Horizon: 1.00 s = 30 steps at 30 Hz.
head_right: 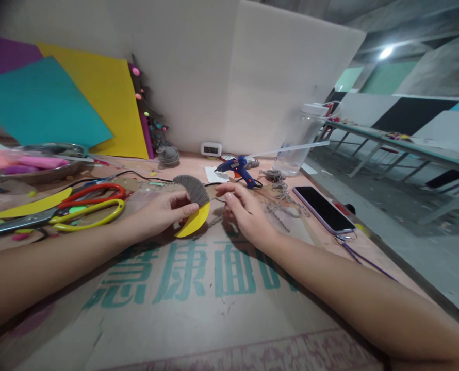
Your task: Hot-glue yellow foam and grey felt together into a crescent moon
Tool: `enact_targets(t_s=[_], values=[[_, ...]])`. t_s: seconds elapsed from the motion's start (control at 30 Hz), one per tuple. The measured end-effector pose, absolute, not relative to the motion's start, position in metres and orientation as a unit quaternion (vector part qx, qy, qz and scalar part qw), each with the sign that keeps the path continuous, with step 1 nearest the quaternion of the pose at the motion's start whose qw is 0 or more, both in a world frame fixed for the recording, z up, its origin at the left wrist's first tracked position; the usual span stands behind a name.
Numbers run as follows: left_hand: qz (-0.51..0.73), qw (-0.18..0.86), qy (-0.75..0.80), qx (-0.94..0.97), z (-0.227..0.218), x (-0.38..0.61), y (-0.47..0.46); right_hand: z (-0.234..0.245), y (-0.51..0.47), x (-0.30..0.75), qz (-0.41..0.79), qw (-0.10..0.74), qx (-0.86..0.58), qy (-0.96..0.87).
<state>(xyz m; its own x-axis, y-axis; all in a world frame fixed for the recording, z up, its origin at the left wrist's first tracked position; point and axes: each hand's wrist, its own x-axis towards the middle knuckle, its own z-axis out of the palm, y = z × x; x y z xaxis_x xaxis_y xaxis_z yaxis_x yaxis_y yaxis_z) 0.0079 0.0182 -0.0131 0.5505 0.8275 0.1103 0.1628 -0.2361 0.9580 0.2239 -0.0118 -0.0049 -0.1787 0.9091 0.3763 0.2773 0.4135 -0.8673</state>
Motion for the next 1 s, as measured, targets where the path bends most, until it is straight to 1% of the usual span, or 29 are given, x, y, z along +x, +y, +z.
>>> enact_targets(t_s=[0.13, 0.23, 0.5, 1.0], values=[[0.348, 0.517, 0.372, 0.688, -0.0152, 0.0078, 0.0182, -0.0086, -0.0062, 0.2244, 0.299, 0.533, -0.414, -0.675], [0.364, 0.522, 0.374, 0.674, -0.0160, 0.0084, 0.0187, -0.0104, -0.0041, 0.2243, 0.294, 0.546, -0.401, -0.674], [0.352, 0.509, 0.386, 0.684, -0.0136, 0.0083, 0.0176, -0.0089, -0.0080, 0.2229, 0.292, 0.536, -0.387, -0.692], [0.347, 0.505, 0.379, 0.694, -0.0150, 0.0084, 0.0196, -0.0134, -0.0085, 0.2261, 0.199, 0.495, -0.406, -0.742]])
